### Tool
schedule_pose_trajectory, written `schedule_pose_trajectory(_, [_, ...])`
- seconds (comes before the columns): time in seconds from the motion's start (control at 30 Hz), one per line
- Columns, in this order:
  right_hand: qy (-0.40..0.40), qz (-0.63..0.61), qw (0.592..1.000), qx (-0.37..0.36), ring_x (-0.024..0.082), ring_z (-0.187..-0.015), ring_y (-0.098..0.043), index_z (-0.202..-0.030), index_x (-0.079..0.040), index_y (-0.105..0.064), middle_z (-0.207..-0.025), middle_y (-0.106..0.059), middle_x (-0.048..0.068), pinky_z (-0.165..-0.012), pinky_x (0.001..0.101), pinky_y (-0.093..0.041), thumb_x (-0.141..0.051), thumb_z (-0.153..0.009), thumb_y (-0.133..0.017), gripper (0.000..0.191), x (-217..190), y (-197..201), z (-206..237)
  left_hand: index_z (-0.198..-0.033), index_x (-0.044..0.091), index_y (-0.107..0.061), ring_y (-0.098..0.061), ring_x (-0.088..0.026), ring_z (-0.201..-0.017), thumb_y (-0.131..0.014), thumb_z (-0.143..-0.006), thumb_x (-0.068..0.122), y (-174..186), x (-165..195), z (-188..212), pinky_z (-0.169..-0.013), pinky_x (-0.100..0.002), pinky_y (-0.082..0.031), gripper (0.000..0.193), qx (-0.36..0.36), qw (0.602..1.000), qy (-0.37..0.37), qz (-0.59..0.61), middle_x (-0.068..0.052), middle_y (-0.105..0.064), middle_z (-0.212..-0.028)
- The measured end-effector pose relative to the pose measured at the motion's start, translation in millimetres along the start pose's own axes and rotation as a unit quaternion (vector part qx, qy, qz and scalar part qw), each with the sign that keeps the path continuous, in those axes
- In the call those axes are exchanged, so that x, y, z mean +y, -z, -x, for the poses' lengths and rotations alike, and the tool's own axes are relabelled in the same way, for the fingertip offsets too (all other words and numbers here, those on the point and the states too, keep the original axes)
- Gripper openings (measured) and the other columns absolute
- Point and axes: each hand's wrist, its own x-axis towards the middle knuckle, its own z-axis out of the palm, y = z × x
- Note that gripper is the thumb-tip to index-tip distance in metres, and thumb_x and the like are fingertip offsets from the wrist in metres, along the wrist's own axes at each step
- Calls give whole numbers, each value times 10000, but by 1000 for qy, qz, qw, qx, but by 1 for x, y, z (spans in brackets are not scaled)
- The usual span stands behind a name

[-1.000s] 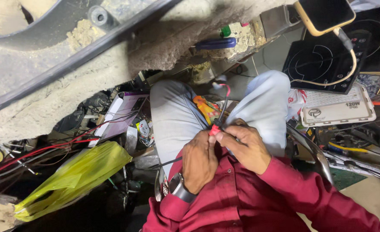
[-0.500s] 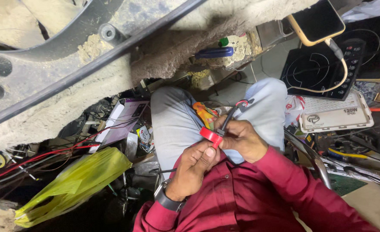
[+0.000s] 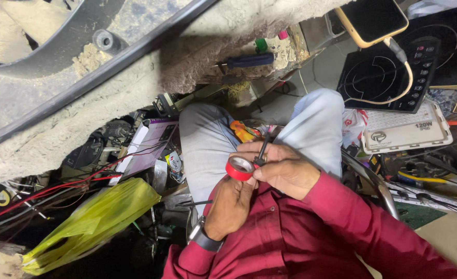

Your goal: The person sits and wraps red electrical tape around the spliced wires of a power cord, pressing the tape to insulate the joint. They then move to a workbench, fit the wired connector into a circuit board inside a fan heater housing, and use a screwdriver to fasten components while a multimeter sits connected nearby.

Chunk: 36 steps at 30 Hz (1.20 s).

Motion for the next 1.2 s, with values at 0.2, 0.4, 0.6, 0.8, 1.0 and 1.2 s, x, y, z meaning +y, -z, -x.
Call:
schedule_pose_trajectory(0.2, [54, 101, 991, 68, 239, -1060, -644, -1144, 26, -521, -1057, -596, 95, -874, 342, -489, -8, -881, -768, 363, 18, -12, -14, -976, -6, -600, -645, -462, -778, -529, -1003, 92, -12, 3, -1, -631, -507, -474, 123, 78, 991, -68, -86, -241, -660, -838])
schedule_pose_trajectory(0.4, [92, 195, 965, 150, 105, -929, -625, -1171, -92, -575, -1041, -670, 32, -804, 285, -506, -143, -823, -753, 394, 22, -30, -9, -1033, -8, -593, -625, -452, -734, -536, -1018, 68, -10, 6, -2, -630, -504, -475, 96, 194, 965, -120, -129, -226, -643, -835])
schedule_pose_trajectory(0.6, [159, 453, 847, 230, 82, -838, -659, -993, -2, -668, -906, -749, 30, -773, 276, -529, -249, -918, -720, 263, 12, -38, 9, -1068, 3, -614, -624, -415, -684, -546, -1025, 75, -13, 8, -5, -599, -487, -469, 108, 199, 963, -127, -129, -205, -633, -827])
schedule_pose_trajectory(0.8, [1, 597, 756, 269, 200, -657, -656, -889, -32, -733, -724, -694, 124, -656, 335, -519, -324, -924, -681, 298, 2, -36, 2, -1042, 4, -606, -617, -426, -697, -529, -1050, 111, -18, 4, -6, -609, -483, -458, 132, 211, 957, -131, -146, -210, -619, -820])
schedule_pose_trajectory(1.0, [265, 622, 721, 152, 236, -1050, -597, -960, -34, -726, -965, -695, 102, -898, 360, -492, -216, -964, -659, 195, 22, -34, 11, -1002, -12, -621, -554, -197, -661, -472, -1132, 238, -8, 6, 4, -613, -361, -471, 319, 153, 978, -87, 114, -70, -616, -743])
schedule_pose_trajectory(1.2, [315, 554, 767, 70, 267, -1200, -598, -1090, -19, -694, -1117, -631, 91, -1066, 401, -442, -141, -999, -641, 162, 27, 9, 2, -907, 21, -633, -404, -60, -554, -519, -1086, 333, 19, -4, -6, -529, -236, -358, 378, -79, 951, 57, 295, 33, -490, -642])
